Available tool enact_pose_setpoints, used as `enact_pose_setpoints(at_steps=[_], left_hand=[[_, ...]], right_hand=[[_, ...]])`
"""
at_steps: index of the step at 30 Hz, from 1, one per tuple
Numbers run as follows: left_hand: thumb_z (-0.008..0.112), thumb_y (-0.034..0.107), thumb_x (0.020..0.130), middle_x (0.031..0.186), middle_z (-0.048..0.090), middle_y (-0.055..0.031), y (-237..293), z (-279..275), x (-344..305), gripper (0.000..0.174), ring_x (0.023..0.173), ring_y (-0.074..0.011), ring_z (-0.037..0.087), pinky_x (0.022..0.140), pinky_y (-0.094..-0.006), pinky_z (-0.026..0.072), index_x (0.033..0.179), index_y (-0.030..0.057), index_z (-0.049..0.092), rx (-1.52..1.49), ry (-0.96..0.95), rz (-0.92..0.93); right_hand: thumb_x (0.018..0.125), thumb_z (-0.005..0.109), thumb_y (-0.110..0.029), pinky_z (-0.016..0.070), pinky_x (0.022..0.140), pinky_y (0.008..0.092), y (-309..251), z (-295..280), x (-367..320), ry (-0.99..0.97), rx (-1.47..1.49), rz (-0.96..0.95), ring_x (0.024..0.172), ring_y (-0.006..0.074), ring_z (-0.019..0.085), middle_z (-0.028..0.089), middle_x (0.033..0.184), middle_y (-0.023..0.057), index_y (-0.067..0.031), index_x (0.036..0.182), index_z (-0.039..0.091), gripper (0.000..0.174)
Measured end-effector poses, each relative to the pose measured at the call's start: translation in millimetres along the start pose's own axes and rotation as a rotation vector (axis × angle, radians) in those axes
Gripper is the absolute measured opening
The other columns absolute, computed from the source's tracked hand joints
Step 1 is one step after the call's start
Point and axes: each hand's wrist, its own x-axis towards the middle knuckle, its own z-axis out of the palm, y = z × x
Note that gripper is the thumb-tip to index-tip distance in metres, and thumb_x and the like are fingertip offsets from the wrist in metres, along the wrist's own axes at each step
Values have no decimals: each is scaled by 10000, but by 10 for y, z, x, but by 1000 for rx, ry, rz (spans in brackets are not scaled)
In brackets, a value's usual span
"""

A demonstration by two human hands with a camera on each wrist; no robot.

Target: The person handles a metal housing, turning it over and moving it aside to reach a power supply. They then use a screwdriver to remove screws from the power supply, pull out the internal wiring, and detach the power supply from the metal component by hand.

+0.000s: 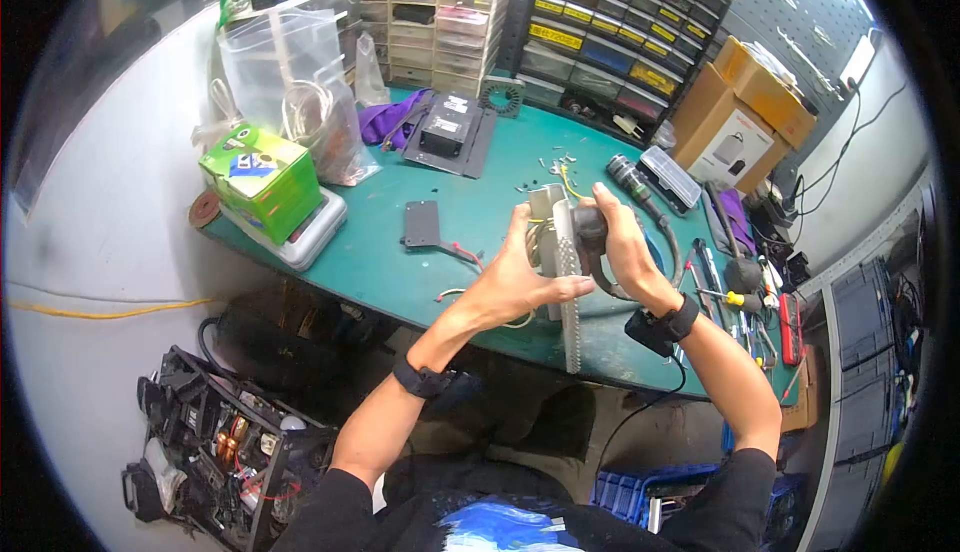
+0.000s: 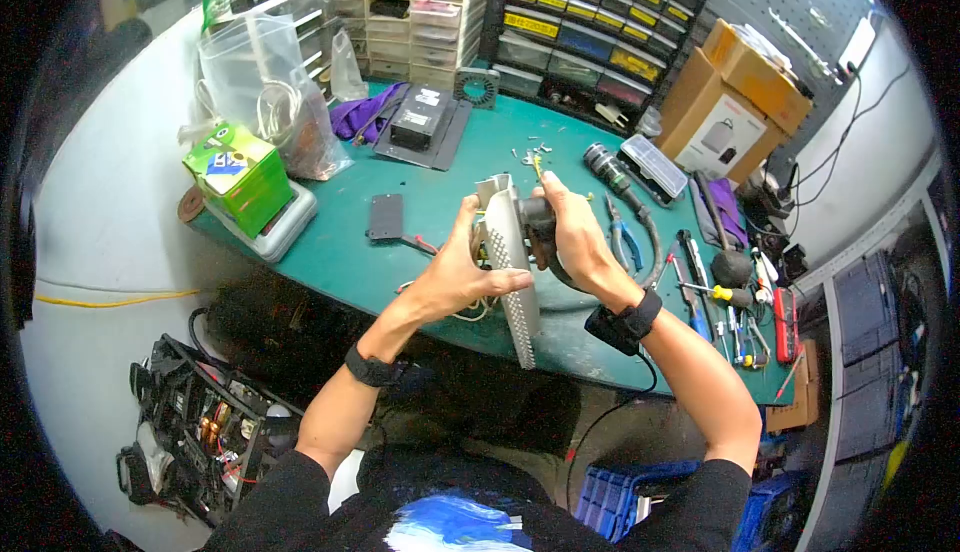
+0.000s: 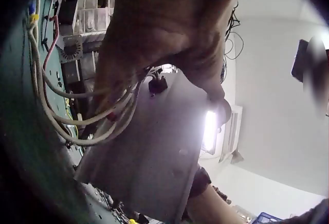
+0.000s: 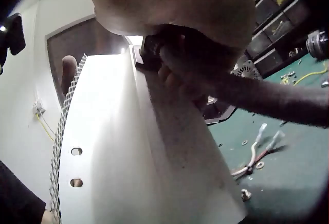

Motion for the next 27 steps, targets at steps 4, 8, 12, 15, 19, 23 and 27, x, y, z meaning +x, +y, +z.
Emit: enact_pose_setpoints(at_steps=[4,8,12,15,19,23,27], left_hand=[[932,268,779,1391,528,-185,47,26,-44,1117,1301,-243,542,1119,-387,445,1527,-5,148,-37,17,-50],[944,281,749,1394,516,-211,-17,275,-127,1221,1294,-286,553,1124,-404,441,1534,-26,61,-91,211,-22],[954,347,707,1432,472,-277,-275,456,-171,1297,1308,-366,545,1122,-444,441,1541,-23,33,162,245,103],[954,386,694,1438,458,-318,-108,551,-194,1320,1323,-410,538,1120,-456,442,1542,-23,29,329,250,-26],[960,387,662,1435,445,-363,-42,691,-184,1330,1318,-475,536,1107,-489,458,1534,-25,44,423,266,-78],[950,351,658,1429,450,-338,-180,767,-138,1313,1302,-466,552,1097,-472,471,1536,-37,56,309,239,32],[934,350,654,1428,421,-343,-212,794,-116,1285,1305,-468,529,1108,-477,460,1532,-49,85,383,226,42]], right_hand=[[1125,344,-499,396,468,295,21,-48,-159,-63,-101,-107,492,124,512,563,609,31,-18,777,615,652],[1125,403,-473,408,472,284,171,-15,-131,-2,-67,-154,506,99,512,577,632,17,-23,842,654,587],[1128,396,-423,427,492,264,181,-51,-146,4,-2,-128,545,88,525,603,686,7,-20,903,683,544],[1115,410,-379,423,614,271,128,-95,-173,97,-11,-133,671,76,526,629,769,-17,-40,869,669,493],[1102,438,-392,422,639,281,182,-220,-128,90,-143,-165,691,73,530,627,753,-22,-35,839,673,502],[1096,455,-395,459,624,300,326,-216,-94,126,37,0,714,75,579,642,724,2,-15,856,711,516],[1058,564,-244,533,642,310,666,-377,-64,117,-153,-431,729,122,653,718,850,84,50,1130,670,320]])
